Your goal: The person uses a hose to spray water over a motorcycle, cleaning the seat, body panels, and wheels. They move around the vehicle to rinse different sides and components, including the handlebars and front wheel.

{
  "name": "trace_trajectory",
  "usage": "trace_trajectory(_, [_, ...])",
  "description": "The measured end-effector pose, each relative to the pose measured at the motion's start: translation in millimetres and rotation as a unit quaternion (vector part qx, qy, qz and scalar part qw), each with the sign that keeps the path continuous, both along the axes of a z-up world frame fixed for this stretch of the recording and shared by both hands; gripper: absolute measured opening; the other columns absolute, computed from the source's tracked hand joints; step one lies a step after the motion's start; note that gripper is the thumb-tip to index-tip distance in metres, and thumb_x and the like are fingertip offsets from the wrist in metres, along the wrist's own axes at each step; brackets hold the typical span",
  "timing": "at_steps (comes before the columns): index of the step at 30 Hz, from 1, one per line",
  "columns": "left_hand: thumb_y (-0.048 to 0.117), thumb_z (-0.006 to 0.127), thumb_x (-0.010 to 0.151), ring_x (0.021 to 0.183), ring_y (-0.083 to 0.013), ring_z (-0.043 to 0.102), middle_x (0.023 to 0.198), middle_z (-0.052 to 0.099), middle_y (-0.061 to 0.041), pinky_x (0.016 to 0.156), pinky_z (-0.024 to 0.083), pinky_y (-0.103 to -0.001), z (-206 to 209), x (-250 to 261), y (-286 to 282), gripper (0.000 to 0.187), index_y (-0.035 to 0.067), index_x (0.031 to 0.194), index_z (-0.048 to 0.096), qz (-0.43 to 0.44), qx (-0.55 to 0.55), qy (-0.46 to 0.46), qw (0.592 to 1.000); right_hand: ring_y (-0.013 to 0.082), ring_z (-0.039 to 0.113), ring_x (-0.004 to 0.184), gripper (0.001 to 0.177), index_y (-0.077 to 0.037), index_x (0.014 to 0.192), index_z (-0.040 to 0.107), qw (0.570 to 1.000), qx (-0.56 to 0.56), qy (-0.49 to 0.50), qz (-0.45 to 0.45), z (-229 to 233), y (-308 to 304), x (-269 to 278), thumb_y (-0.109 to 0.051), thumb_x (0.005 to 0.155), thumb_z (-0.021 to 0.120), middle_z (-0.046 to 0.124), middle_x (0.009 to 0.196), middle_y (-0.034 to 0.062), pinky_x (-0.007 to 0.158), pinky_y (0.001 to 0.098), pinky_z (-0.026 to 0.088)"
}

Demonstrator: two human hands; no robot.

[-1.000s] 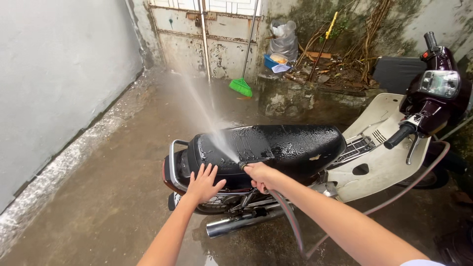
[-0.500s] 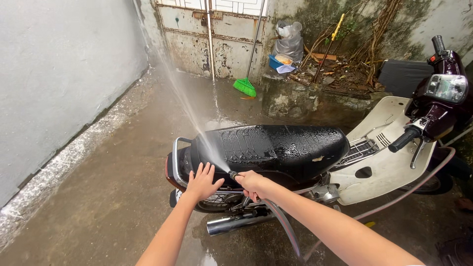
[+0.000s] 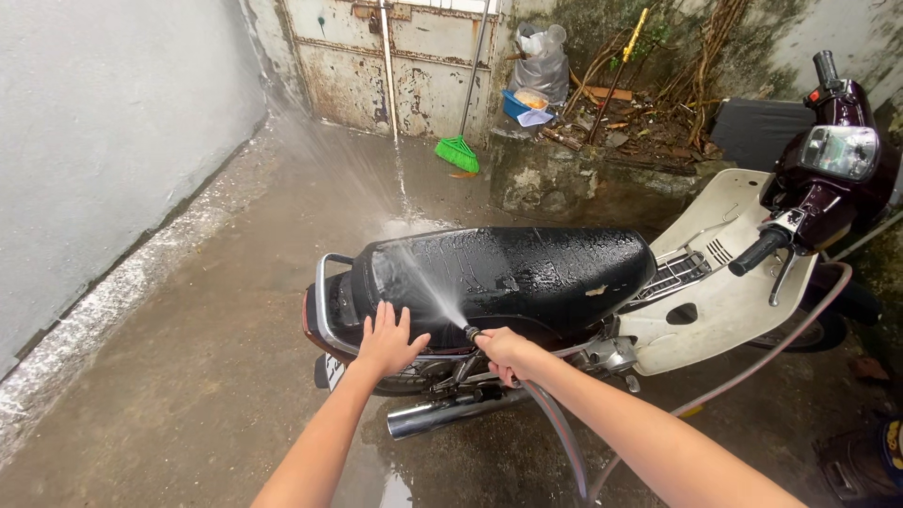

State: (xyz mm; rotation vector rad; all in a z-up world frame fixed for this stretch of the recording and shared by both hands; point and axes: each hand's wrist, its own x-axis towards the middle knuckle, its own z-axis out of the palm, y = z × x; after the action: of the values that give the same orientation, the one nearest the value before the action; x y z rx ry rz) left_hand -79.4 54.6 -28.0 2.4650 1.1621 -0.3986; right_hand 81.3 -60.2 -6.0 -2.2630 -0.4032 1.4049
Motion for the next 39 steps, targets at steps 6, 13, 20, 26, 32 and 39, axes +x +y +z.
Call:
trace_trajectory(6, [0.058, 0.03, 0.087, 0.138, -0.0333, 0.0, 0.147, 0.007, -0.023, 0.11, 0.006, -0.049, -10.7, 8.9, -3.2, 0.076, 0.006, 0.142, 0.019, 0.012, 0.009, -0.01, 1.0, 0.007, 0.035, 0.037, 0.049, -0.023, 0.137, 0.032, 1.0, -0.002, 0.008, -0.026, -12.6, -14.8, 31.3, -0.037, 0.091, 0.04, 0.047, 0.058, 0.0101, 0.033, 0.0124, 0.026])
trace_trajectory(13, [0.052, 0.033, 0.09, 0.138, -0.0356, -0.003, 0.147, 0.001, -0.026, 0.11, 0.006, -0.049, -6.0, 23.2, -19.3, 0.071, 0.004, 0.141, 0.022, 0.025, 0.017, -0.009, 0.999, 0.0069, 0.035, 0.037, 0.049, -0.021, 0.137, 0.032, 0.998, 0.003, 0.007, -0.064, -34.4, -29.1, 68.6, -0.037, 0.091, 0.04, 0.046, 0.056, 0.0098, 0.033, 0.0126, 0.026])
trace_trajectory(20, [0.052, 0.032, 0.09, 0.137, -0.037, -0.004, 0.147, 0.002, -0.024, 0.11, 0.007, -0.05, -9.1, 49.7, -24.1, 0.07, 0.004, 0.14, 0.021, -0.024, 0.02, -0.012, 0.999, 0.0072, 0.037, 0.038, 0.048, -0.024, 0.136, 0.033, 0.994, 0.007, 0.009, -0.111, -54.0, -46.4, 108.8, -0.039, 0.091, 0.04, 0.046, 0.057, 0.0092, 0.034, 0.0138, 0.027])
trace_trajectory(26, [0.053, 0.03, 0.089, 0.137, -0.0359, -0.005, 0.148, 0.001, -0.021, 0.109, 0.005, -0.051, -14.8, 74.3, -29.6, 0.071, 0.006, 0.141, 0.019, -0.06, 0.011, -0.002, 0.998, 0.0077, 0.036, 0.037, 0.047, -0.025, 0.134, 0.035, 0.987, 0.008, 0.011, -0.161, -53.0, -70.8, 138.2, -0.041, 0.09, 0.041, 0.047, 0.055, 0.0086, 0.034, 0.0145, 0.027])
trace_trajectory(32, [0.053, 0.028, 0.09, 0.138, -0.0346, -0.005, 0.148, 0.001, -0.02, 0.11, 0.004, -0.052, -7.6, 94.8, -37.1, 0.071, 0.006, 0.142, 0.017, -0.087, 0.009, 0.002, 0.996, 0.0063, 0.033, 0.035, 0.043, -0.027, 0.13, 0.04, 0.978, 0.006, -0.002, -0.208, -56.2, -99.3, 177.4, -0.041, 0.089, 0.041, 0.045, 0.051, 0.0072, 0.032, 0.014, 0.025])
trace_trajectory(39, [0.052, 0.027, 0.09, 0.138, -0.0328, -0.003, 0.149, 0.004, -0.017, 0.11, 0.005, -0.052, -4.9, 104.9, -39.9, 0.069, 0.008, 0.142, 0.017, -0.105, 0.017, 0.012, 0.994, 0.0045, 0.03, 0.034, 0.036, -0.019, 0.118, 0.048, 0.964, 0.001, -0.025, -0.266, -41.6, -124.7, 213.7, -0.039, 0.091, 0.038, 0.045, 0.05, 0.0053, 0.028, 0.014, 0.024])
